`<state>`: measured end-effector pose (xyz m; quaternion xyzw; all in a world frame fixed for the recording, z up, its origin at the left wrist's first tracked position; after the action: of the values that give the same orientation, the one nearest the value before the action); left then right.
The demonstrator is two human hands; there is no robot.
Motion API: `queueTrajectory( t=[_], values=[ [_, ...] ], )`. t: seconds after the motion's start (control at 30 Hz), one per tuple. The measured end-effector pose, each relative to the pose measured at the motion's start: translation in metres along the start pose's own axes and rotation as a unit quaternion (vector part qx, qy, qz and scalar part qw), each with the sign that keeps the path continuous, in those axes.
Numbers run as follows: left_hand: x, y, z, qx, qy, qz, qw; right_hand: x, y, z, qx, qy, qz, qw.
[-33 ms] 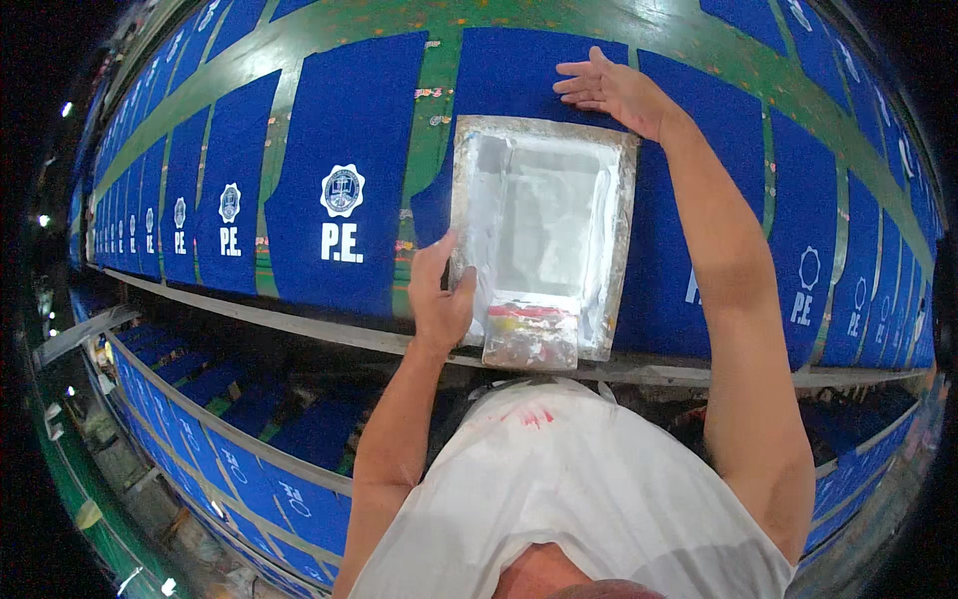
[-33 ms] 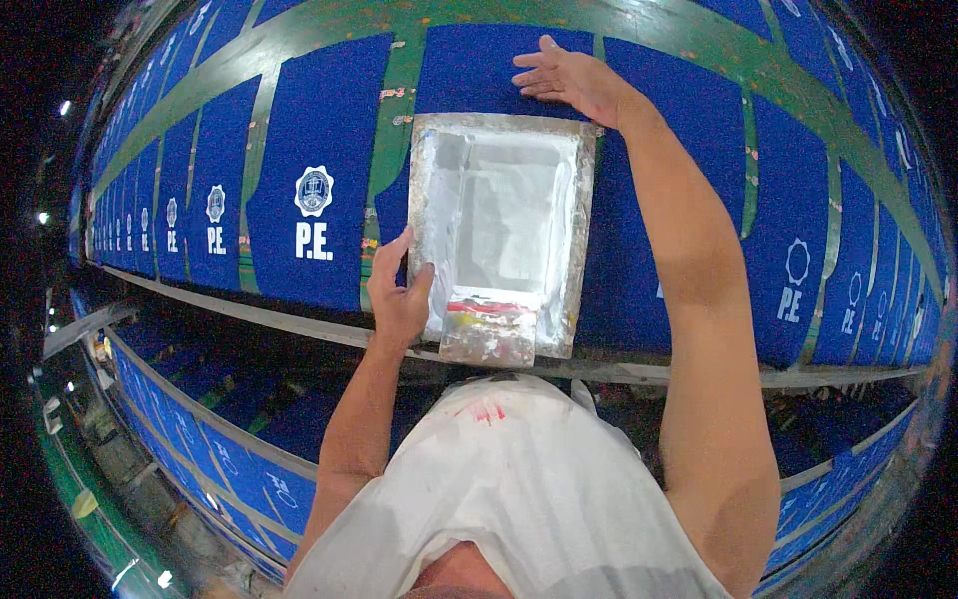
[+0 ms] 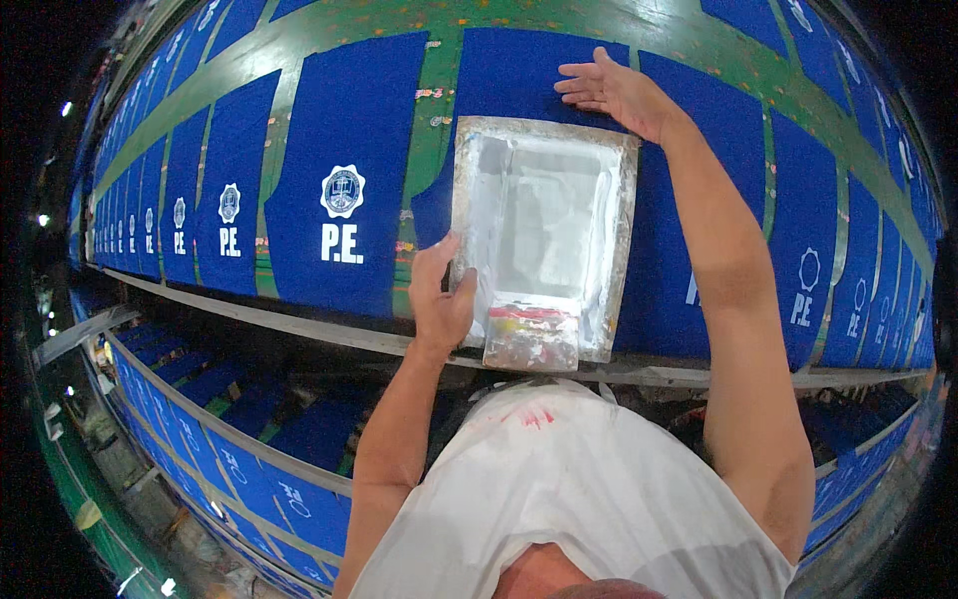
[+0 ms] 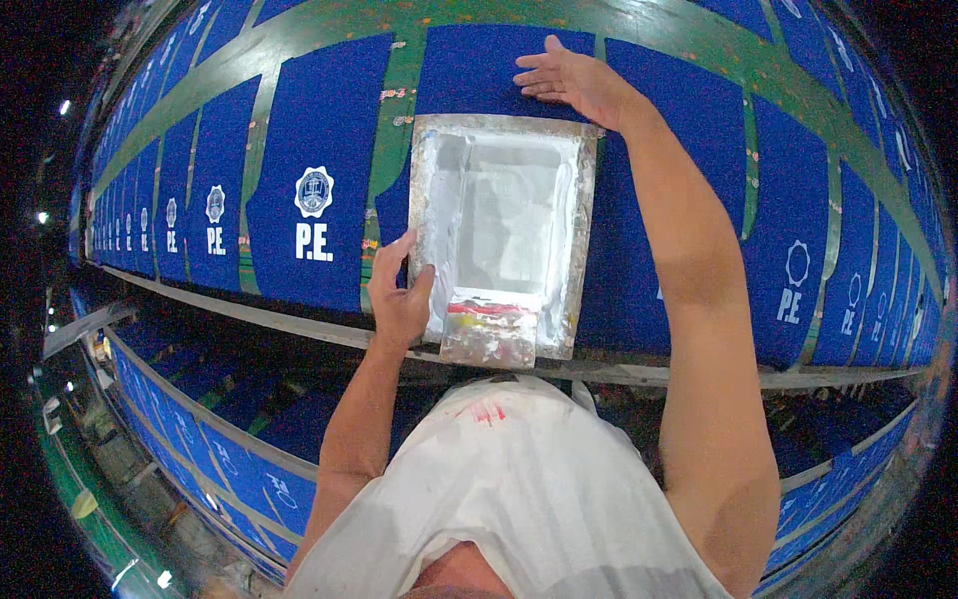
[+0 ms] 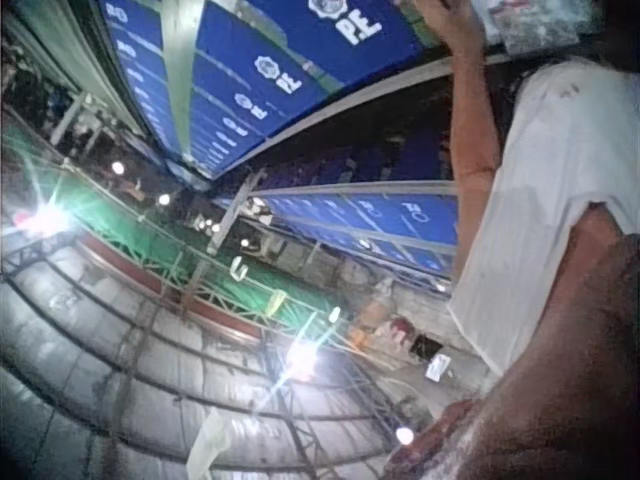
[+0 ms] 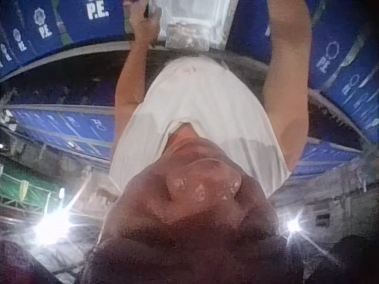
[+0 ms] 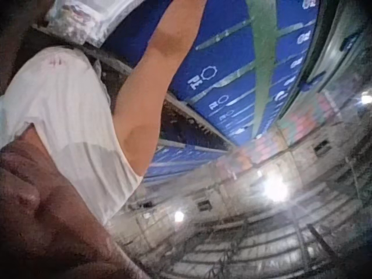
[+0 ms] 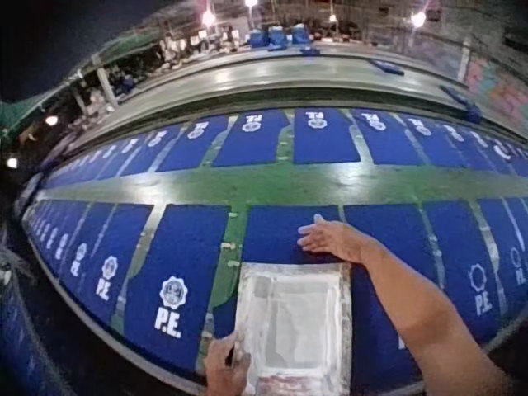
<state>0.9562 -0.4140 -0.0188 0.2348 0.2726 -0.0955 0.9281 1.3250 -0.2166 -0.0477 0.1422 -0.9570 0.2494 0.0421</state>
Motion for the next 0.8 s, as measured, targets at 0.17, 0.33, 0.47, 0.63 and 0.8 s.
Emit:
queueTrajectory(
  t=[0.17,0.33,0.47,0.63,0.8],
  values=[
    [-0.004,0.0,0.005,0.041,0.002,0.016,0.999,-0.001,0.006,0.003,0.003,0.031,0.016,0.999],
    [-0.016,-0.005,0.022,0.08,-0.016,0.043,0.996,-0.004,0.011,0.006,-0.007,0.057,0.016,0.998],
    [-0.02,-0.008,0.025,0.101,-0.045,0.054,0.992,-0.006,0.003,0.003,-0.018,0.162,0.059,0.985],
    [-0.021,-0.005,0.025,0.124,-0.071,0.054,0.988,-0.038,-0.111,0.015,-0.149,0.314,0.293,0.891],
    [-0.018,-0.005,0.022,0.133,-0.106,0.053,0.984,0.039,-0.25,0.149,-0.048,0.159,0.394,0.904]
  ],
)
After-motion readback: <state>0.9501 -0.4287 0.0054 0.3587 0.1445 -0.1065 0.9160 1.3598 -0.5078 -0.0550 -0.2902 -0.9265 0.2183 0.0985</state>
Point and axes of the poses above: each hand's wrist, its own y-axis towards the middle knuckle, its own x-axis out of the palm, z = x × y, the point moved 9 cm from there along y, towards the middle knuckle, and after that the axes turned 8 degrees about x, right-handed, at the moved point
